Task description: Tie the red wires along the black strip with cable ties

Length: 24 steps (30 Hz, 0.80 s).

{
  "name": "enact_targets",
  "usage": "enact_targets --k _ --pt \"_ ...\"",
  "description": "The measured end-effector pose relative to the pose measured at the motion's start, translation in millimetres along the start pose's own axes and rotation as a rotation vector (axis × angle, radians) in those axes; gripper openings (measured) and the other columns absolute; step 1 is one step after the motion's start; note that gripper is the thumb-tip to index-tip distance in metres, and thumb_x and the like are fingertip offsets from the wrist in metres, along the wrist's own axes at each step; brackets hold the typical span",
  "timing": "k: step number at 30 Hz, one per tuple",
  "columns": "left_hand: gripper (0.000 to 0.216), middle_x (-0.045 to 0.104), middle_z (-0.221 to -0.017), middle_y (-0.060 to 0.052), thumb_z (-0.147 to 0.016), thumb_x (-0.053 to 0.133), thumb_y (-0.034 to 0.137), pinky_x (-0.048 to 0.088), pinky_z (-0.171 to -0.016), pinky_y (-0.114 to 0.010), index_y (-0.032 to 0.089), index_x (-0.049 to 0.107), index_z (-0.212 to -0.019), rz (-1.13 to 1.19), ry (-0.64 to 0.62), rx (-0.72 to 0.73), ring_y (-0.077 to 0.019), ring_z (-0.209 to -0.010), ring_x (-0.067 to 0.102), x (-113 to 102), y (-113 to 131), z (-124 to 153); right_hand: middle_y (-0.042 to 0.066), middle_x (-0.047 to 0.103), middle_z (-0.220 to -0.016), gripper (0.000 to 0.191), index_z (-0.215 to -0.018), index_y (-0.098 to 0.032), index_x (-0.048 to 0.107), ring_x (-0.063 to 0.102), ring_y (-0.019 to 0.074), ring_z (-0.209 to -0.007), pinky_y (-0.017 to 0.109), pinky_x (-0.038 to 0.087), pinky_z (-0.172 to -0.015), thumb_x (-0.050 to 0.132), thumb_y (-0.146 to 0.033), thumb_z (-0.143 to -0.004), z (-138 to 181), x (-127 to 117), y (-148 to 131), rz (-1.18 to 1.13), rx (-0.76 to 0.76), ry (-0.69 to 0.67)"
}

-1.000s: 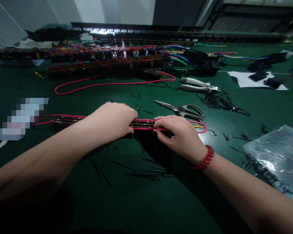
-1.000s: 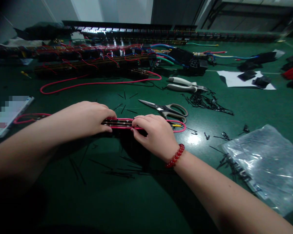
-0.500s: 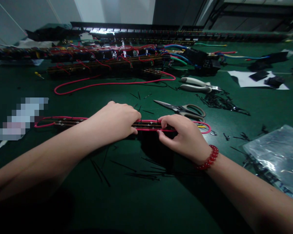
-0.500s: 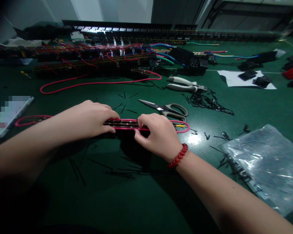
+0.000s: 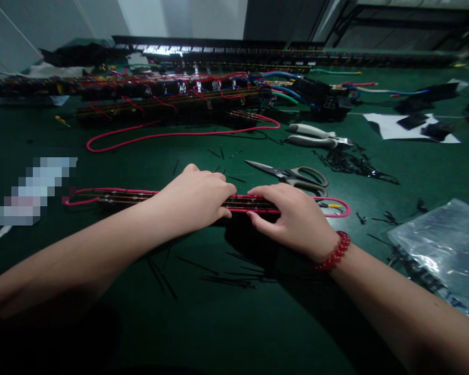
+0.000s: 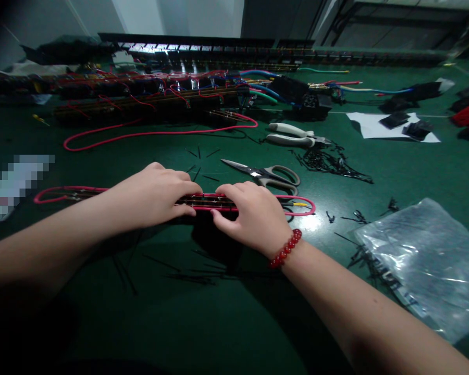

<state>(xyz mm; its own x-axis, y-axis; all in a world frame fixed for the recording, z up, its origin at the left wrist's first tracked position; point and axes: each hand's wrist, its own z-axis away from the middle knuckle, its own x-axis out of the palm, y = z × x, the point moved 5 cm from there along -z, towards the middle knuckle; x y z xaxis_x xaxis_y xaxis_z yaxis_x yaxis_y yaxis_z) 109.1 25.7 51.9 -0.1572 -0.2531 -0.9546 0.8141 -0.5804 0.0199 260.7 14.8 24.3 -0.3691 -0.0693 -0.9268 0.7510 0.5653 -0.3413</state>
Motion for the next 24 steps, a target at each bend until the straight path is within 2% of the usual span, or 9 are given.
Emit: enact_targets --k 15,24 --pt "0.034 0.069 -0.108 -0.007 -0.087 0.059 0.048 0.041 -0.090 -0.042 0.026 0.067 -0.113 0.071 -0.015 -0.004 -0.0266 -0.101 0.064 2 -5 -3 0.007 0.073 -0.104 0.034 -0.111 -0.023 0.070 0.064 0.0258 -0.095 0.039 0.049 -0.080 0.059 -0.042 -0.085 0 1 3 -0.044 0.054 -0.017" --pt "0.036 0.068 -0.112 -0.007 -0.085 0.061 0.047 0.042 -0.092 -0.041 0.025 0.066 -0.113 0.035 -0.026 0.003 -0.0278 -0.109 0.061 0 -10 1 0.007 0.072 -0.103 0.035 -0.112 -0.023 0.070 0.064 0.0258 -0.095 0.038 0.049 -0.078 0.058 -0.042 -0.085 -1 1 4 -0.038 0.058 -0.038"
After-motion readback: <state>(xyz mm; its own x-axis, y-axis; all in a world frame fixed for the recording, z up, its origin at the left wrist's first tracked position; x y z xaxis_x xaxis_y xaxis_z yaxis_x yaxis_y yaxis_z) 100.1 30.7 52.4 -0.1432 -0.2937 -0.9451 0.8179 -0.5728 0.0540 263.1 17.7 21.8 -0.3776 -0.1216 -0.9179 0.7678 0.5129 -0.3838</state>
